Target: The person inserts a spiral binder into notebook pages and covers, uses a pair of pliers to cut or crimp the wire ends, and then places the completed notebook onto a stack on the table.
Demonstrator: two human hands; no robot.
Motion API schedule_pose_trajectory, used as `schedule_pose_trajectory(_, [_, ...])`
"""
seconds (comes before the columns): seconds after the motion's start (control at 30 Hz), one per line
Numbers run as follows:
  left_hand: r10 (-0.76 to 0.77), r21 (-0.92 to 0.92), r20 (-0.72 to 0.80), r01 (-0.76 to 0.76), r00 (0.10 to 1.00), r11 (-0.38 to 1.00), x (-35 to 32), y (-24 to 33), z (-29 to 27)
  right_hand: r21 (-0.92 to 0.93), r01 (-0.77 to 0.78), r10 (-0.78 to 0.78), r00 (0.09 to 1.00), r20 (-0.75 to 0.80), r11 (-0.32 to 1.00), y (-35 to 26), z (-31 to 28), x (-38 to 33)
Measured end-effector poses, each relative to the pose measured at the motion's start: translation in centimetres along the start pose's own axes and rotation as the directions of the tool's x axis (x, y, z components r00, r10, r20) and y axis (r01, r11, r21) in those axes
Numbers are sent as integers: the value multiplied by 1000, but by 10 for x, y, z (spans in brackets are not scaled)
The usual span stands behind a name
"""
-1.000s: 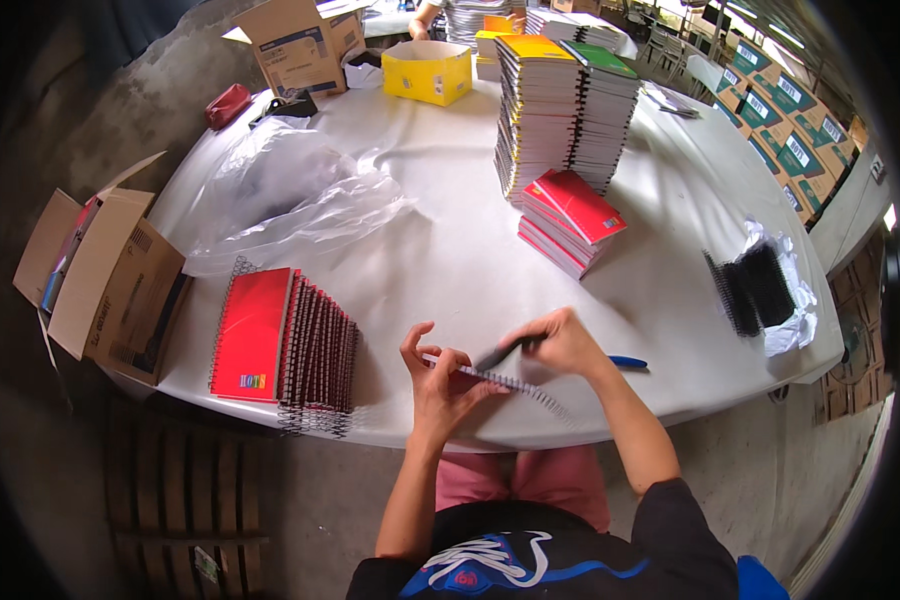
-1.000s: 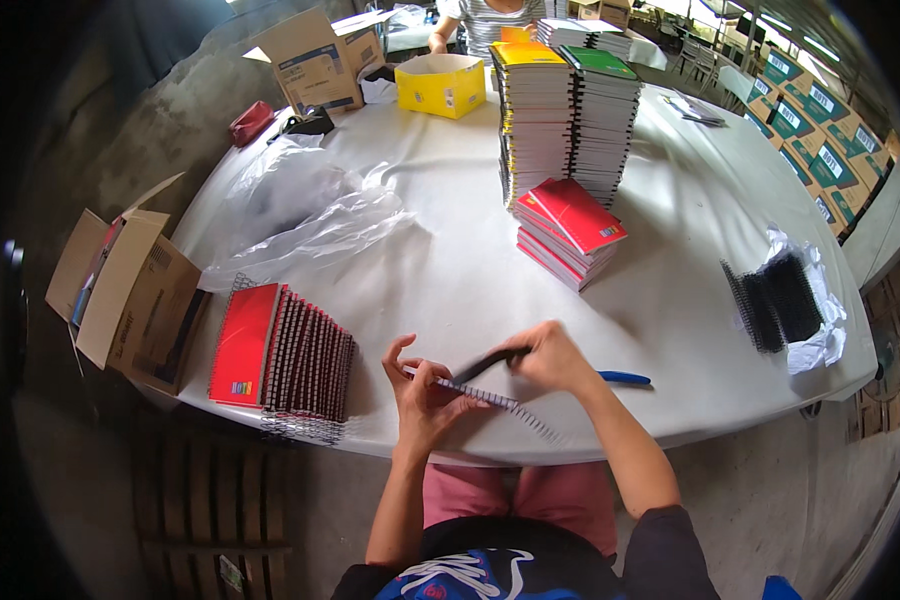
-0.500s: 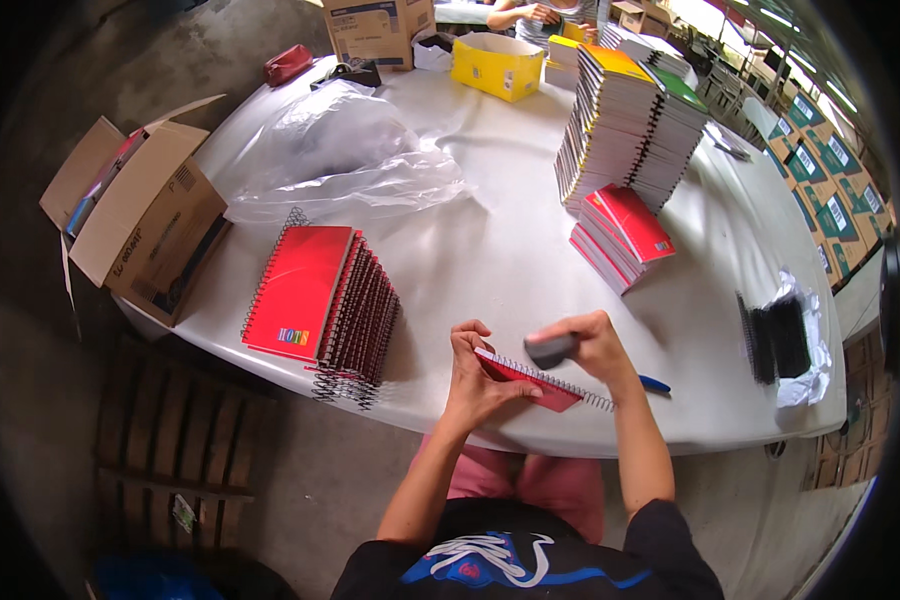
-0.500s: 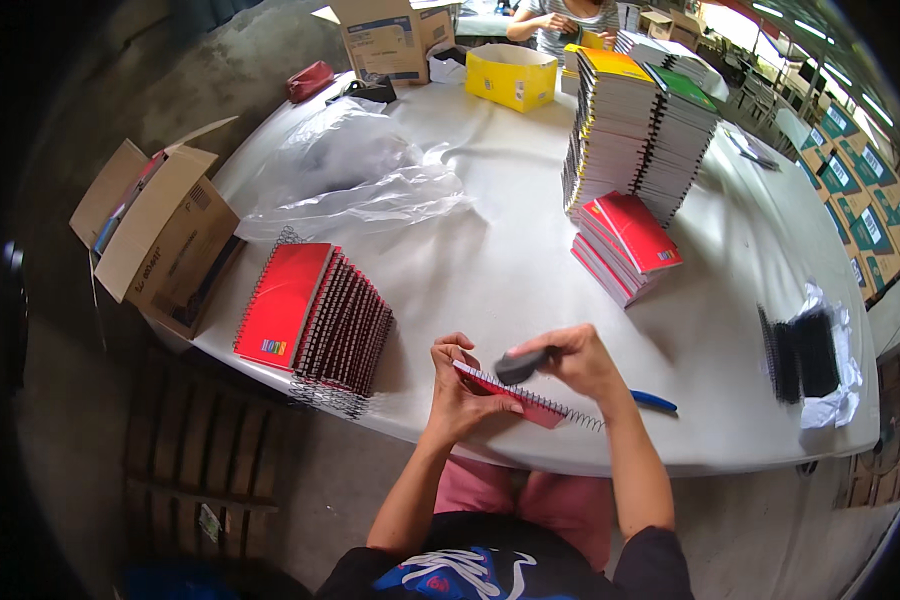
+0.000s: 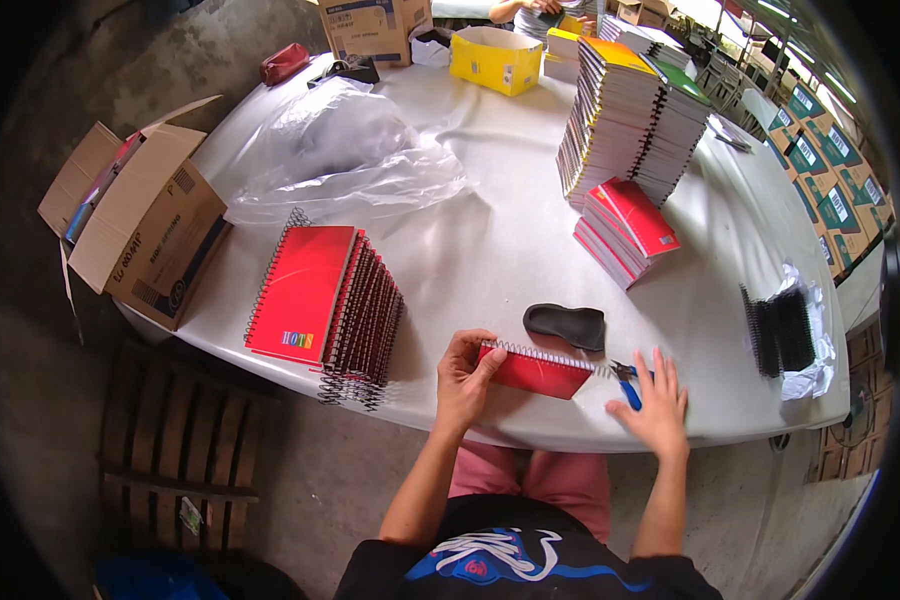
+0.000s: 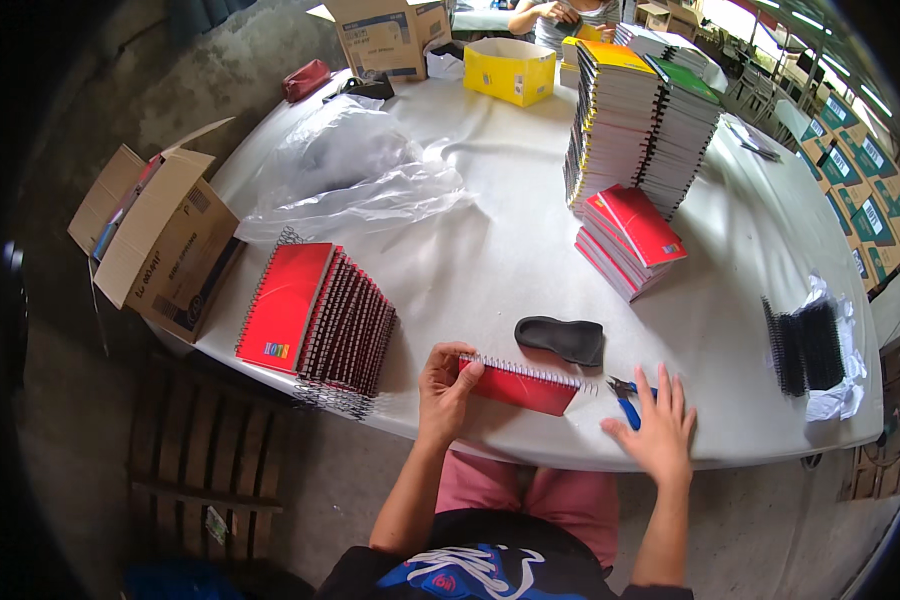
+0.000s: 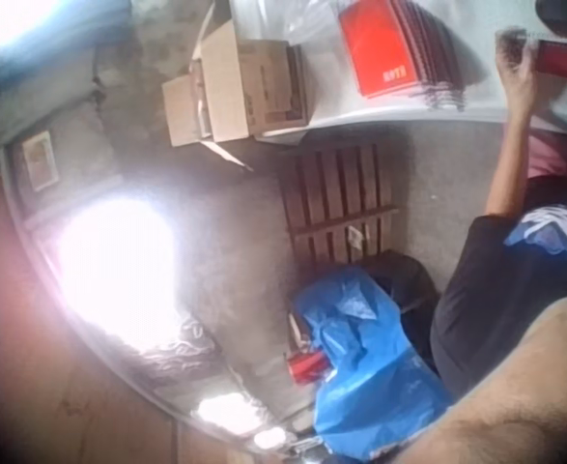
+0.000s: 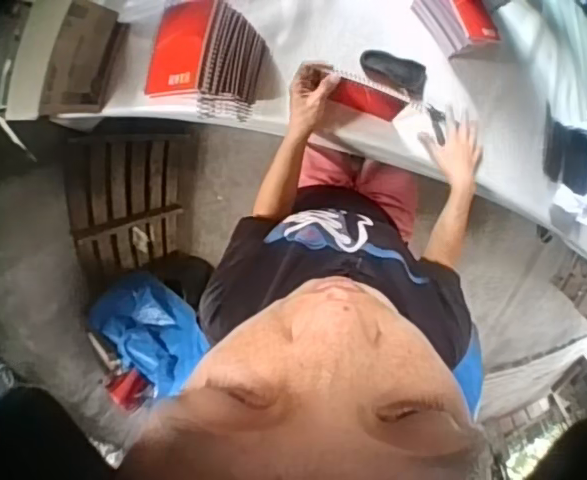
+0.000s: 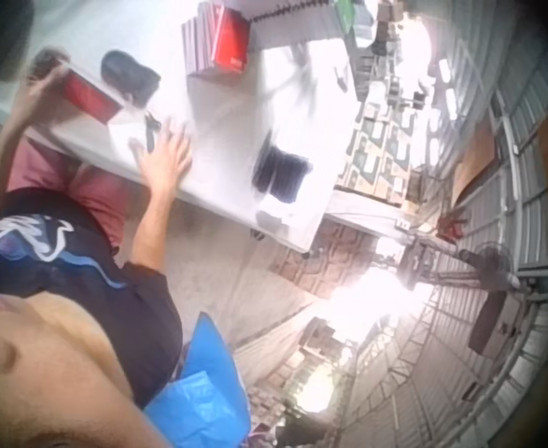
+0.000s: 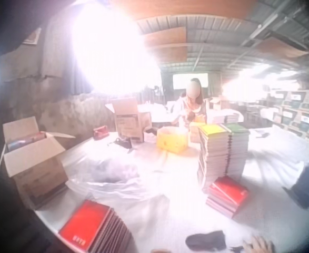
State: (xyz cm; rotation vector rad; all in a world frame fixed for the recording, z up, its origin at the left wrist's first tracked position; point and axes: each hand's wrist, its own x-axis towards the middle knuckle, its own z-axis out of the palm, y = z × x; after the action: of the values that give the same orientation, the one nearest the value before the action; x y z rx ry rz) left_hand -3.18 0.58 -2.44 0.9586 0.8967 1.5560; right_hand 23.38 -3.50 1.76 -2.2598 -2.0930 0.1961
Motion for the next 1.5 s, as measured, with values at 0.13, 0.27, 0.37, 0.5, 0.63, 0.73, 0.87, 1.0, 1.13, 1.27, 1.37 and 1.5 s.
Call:
schedule_pose_trajectory(0.13, [67,-56,-67,-71,995,996,2,10,22,27,86,-69,921,-383,996,18,44,-33])
schedule_pose_trajectory(0.27, [-11,-13,-103,10,995,1000,-2,6,11,225,115,5,882,-472,967,2,37,-29])
schedule_pose_trajectory(0.37, [51,13,-102,-50,993,999,-1,7,17,649,265,125,863,-490,713,-20,14,-26])
schedule_pose_trajectory(0.5, [77,-163,-131,-98,988,982,-4,15,33,597,419,-40,839,-543,684,-58,-19,-35])
schedule_pose_trajectory(0.63, [112,-94,-158,-128,981,987,-5,3,25,411,501,-238,807,-541,762,-87,-34,-34])
schedule_pose_trajectory(0.73, [138,-70,-127,-148,982,986,-4,-7,24,302,497,-296,801,-521,814,-100,-37,-34])
schedule_pose_trajectory(0.87, [215,-159,-196,-247,957,956,-12,18,50,228,473,-312,804,-506,851,-106,-38,-35])
schedule_pose_trajectory(1.0, [416,17,-133,-417,900,909,-14,18,47,228,471,-312,806,-503,852,-107,-43,-35])
schedule_pose_trajectory(1.13, [449,115,-101,-438,888,892,-17,21,45,294,491,-318,818,-479,820,-108,-45,-35])
schedule_pose_trajectory(1.27, [464,131,-78,-452,883,882,-21,20,44,388,482,-326,855,-403,785,-106,-49,-37])
schedule_pose_trajectory(1.37, [541,216,-8,-526,841,822,-21,14,41,729,360,-332,924,-191,582,-96,-44,-35])
schedule_pose_trajectory(1.5, [595,269,49,-584,802,766,-25,5,38,924,116,-342,940,17,365,-87,-37,-37])
